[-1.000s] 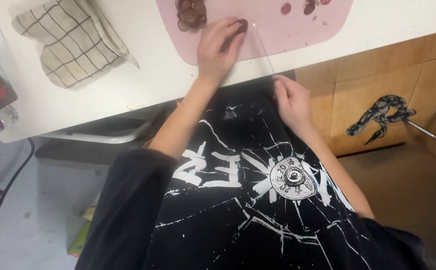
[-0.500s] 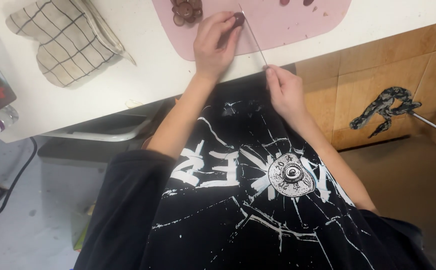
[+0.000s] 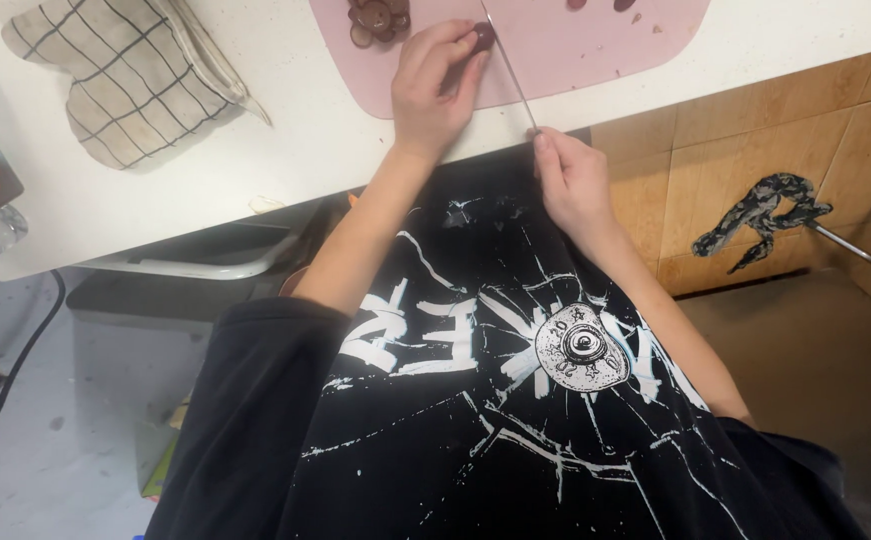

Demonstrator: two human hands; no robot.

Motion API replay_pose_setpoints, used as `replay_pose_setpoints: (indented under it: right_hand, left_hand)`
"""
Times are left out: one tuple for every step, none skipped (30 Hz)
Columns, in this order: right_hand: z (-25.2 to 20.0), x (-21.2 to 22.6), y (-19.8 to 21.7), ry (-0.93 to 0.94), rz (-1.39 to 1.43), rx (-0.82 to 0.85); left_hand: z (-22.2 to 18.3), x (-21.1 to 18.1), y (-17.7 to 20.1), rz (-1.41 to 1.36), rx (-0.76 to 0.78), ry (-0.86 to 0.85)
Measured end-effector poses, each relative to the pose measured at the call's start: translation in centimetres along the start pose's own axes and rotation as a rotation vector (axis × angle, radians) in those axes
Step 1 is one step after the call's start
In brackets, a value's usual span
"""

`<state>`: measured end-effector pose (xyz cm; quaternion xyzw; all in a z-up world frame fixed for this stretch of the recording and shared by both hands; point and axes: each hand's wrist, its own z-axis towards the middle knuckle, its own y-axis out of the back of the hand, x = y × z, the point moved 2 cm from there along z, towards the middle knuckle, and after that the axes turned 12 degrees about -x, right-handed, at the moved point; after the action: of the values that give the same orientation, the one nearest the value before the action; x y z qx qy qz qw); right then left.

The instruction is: Slice grapes on a cutting board using a knife.

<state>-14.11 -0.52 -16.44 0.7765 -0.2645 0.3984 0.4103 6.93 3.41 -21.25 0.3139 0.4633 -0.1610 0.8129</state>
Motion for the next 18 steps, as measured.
replay_pose_setpoints:
  right_hand:
    - [0.1, 0.2, 0.0, -0.002, -0.001, 0.001]
    - [0.2, 0.5, -0.1, -0.016, -0.009, 0.006]
    - [0.5, 0.7, -0.1, -0.028, -0.017, 0.009]
    - [0.7, 1.0, -0.2, -0.026, -0.017, 0.007]
    - [1.0, 1.3, -0.4, -0.023, -0.020, 0.008]
    - [1.1, 1.6, -0.5, -0.020, -0.023, 0.008]
    - [1.7, 1.5, -0.8, -0.023, -0.023, 0.009]
    - [2.2, 1.5, -1.1, -0.022, -0.054, 0.012]
    - [2.9, 1.4, -1.4, -0.017, -0.086, 0.010]
    - [3.2, 1.4, -1.5, -0.017, -0.086, 0.006]
    - [3.4, 1.4, -1.6, 0.030, -0.115, -0.004]
    - [3.6, 1.4, -1.7, 0.077, -0.145, -0.014]
    - [3.1, 1.1, -1.5, 0.076, -0.147, -0.017]
    - [2.7, 0.8, -1.4, 0.060, -0.192, -0.025]
    - [2.4, 0.5, -1.4, 0.048, -0.234, -0.030]
    - [1.4, -0.5, -0.8, 0.051, -0.235, -0.031]
    - [0.4, -1.4, -0.2, 0.080, -0.208, -0.047]
    - [-0.6, -2.2, 0.3, 0.108, -0.180, -0.063]
  left_hand:
    - [0.0, 0.0, 0.0, 0.000, 0.000, 0.002]
    - [0.0, -0.1, 0.1, 0.003, -0.001, -0.004]
    - [0.2, -0.1, 0.0, 0.005, -0.002, -0.013]
    - [0.2, -0.1, 0.0, 0.004, -0.003, -0.015]
    - [0.2, 0.0, 0.0, 0.006, 0.000, -0.021]
    - [0.2, 0.0, 0.0, 0.008, 0.002, -0.027]
    - [0.1, -0.1, 0.1, 0.009, 0.005, -0.025]
    - [0.0, -0.1, 0.1, 0.013, 0.002, -0.031]
    - [0.2, -0.1, 0.0, 0.013, -0.002, -0.042]
    - [0.1, -0.1, 0.0, 0.010, -0.001, -0.045]
    - [0.0, -0.1, 0.0, 0.010, -0.002, -0.045]
    - [0.0, -0.1, -0.1, 0.009, -0.004, -0.045]
    - [-0.1, -0.1, -0.1, 0.005, -0.003, -0.045]
    - [-0.2, -0.1, -0.2, 0.012, -0.005, -0.036]
    - [-0.1, 0.1, -0.1, 0.023, -0.011, -0.029]
    - [-0.1, 0.0, -0.1, 0.022, -0.014, -0.031]
    - [-0.1, 0.0, -0.1, 0.027, -0.018, -0.025]
    - [-0.2, 0.0, 0.0, 0.031, -0.022, -0.019]
